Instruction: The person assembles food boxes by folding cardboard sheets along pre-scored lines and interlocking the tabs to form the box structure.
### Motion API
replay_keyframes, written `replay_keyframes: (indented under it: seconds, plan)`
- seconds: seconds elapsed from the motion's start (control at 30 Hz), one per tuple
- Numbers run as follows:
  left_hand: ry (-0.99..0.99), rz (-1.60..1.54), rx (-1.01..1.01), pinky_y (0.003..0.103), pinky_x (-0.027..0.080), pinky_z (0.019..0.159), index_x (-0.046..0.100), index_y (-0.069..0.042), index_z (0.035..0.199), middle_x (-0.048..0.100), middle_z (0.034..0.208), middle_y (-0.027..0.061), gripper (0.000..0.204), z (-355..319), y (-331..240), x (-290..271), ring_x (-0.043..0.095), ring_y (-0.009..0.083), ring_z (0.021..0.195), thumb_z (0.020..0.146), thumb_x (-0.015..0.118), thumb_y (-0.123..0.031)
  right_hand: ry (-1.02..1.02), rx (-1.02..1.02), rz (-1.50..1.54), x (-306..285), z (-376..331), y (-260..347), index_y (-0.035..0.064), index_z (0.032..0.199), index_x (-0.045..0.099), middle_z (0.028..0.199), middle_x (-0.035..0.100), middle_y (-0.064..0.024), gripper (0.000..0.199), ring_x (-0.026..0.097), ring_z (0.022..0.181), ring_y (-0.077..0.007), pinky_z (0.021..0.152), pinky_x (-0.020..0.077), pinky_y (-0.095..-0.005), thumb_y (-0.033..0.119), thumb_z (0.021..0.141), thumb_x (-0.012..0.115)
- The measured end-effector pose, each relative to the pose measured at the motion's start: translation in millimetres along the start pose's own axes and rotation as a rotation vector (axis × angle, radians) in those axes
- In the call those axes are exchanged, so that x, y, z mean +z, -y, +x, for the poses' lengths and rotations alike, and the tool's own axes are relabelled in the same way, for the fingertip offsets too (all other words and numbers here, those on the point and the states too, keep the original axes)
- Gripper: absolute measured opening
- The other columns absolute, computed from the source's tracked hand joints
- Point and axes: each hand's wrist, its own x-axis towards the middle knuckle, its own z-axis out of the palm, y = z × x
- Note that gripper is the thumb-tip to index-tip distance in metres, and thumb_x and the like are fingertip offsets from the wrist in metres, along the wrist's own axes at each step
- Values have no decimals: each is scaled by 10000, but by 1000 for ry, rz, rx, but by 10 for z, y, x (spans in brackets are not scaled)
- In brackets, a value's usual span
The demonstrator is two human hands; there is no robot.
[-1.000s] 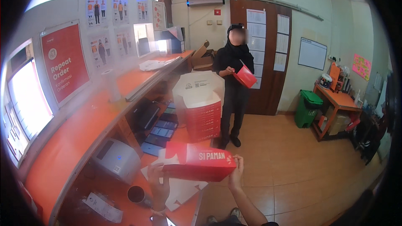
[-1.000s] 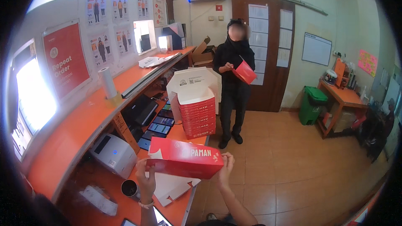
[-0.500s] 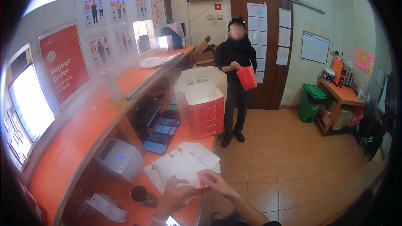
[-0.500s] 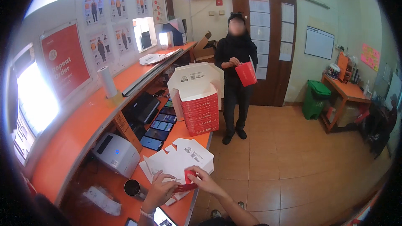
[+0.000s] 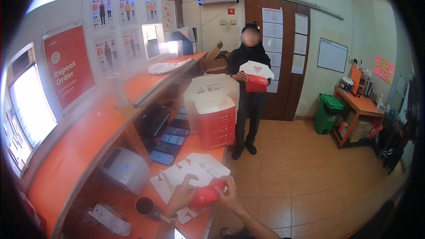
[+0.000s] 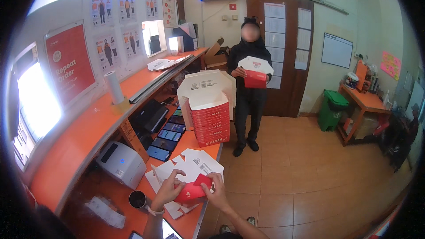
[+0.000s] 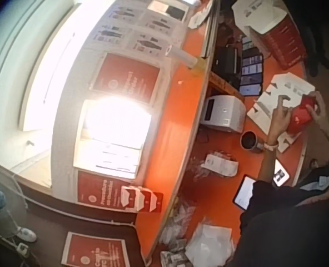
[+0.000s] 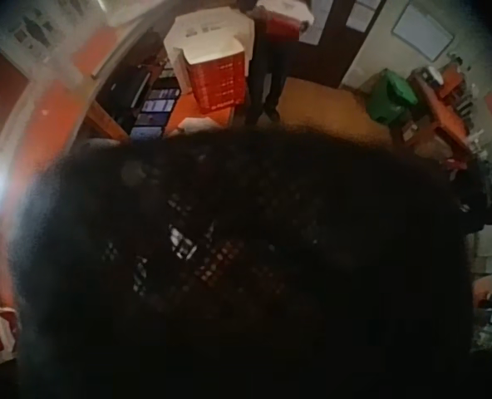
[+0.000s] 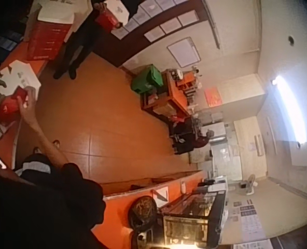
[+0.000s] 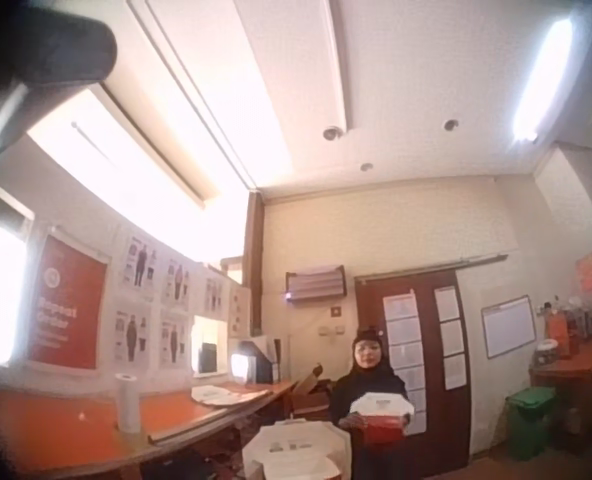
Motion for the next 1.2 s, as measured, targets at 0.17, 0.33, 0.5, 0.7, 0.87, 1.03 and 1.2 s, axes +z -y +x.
replay_keyframes:
  seconds: [0.17, 0.33, 0.5, 0.7, 0.87, 1.03, 1.2]
  plan:
    - [-44, -69, 27, 347, 465, 638, 381, -52, 1089, 610, 704, 188, 331, 9, 5, 73, 620, 319, 698, 796, 522, -115, 231, -164, -114, -14, 116, 73, 17, 973, 519, 986, 489, -117, 214, 500, 931, -248, 766, 419, -311, 169, 823, 534]
    - [-694, 459, 670, 348, 467, 709, 510, -56, 938, 592, 835, 146, 192, 41, 47, 306, 585, 276, 778, 753, 555, -34, 0, 117, -51, 1, 181, -44, -22, 815, 530, 899, 512, -120, 166, 517, 813, -230, 767, 410, -319, 144, 825, 522]
    - [-834, 579, 639, 470, 377, 863, 543, -72, 952, 370, 1192, 218, 244, -320, 82, 431, 405, 399, 1078, 744, 594, -190, -145, -206, -91, -185, 87, 314, -19, 739, 501, 870, 495, -116, 156, 511, 784, -205, 705, 407, -306, 112, 821, 524]
    - [-634, -200, 376, 477, 197, 998, 466, -54, 940, 80, 1356, 196, 236, -106, 112, 490, 139, 376, 1268, 802, 558, -223, -396, -146, -157, -226, -38, 292, -9, 679, 460, 852, 462, -108, 175, 496, 777, -195, 663, 391, -296, 83, 797, 551]
    - [-620, -4, 508, 490, 205, 998, 402, -51, 932, 159, 1365, 178, 171, -72, -252, 643, 150, 371, 1276, 787, 490, -25, -459, -130, -126, -282, -21, 326, -8, 635, 425, 871, 445, -107, 198, 485, 813, -196, 732, 399, -319, 45, 781, 548]
    - [-316, 315, 595, 495, 173, 1008, 455, -44, 906, 181, 1353, 208, 141, 86, -221, 681, 161, 413, 1251, 774, 505, -39, -353, -321, -215, -330, -23, 365, 28, 627, 397, 838, 429, -94, 204, 463, 858, -233, 917, 319, -447, 65, 805, 490]
    - [-501, 246, 342, 407, 362, 896, 472, -46, 1009, 157, 1351, 192, 303, 115, -343, 1039, 373, 336, 1142, 747, 606, -122, -348, -385, -549, -330, -38, 383, 22, 654, 462, 864, 451, -112, 153, 454, 907, -273, 923, 281, -468, 89, 754, 556]
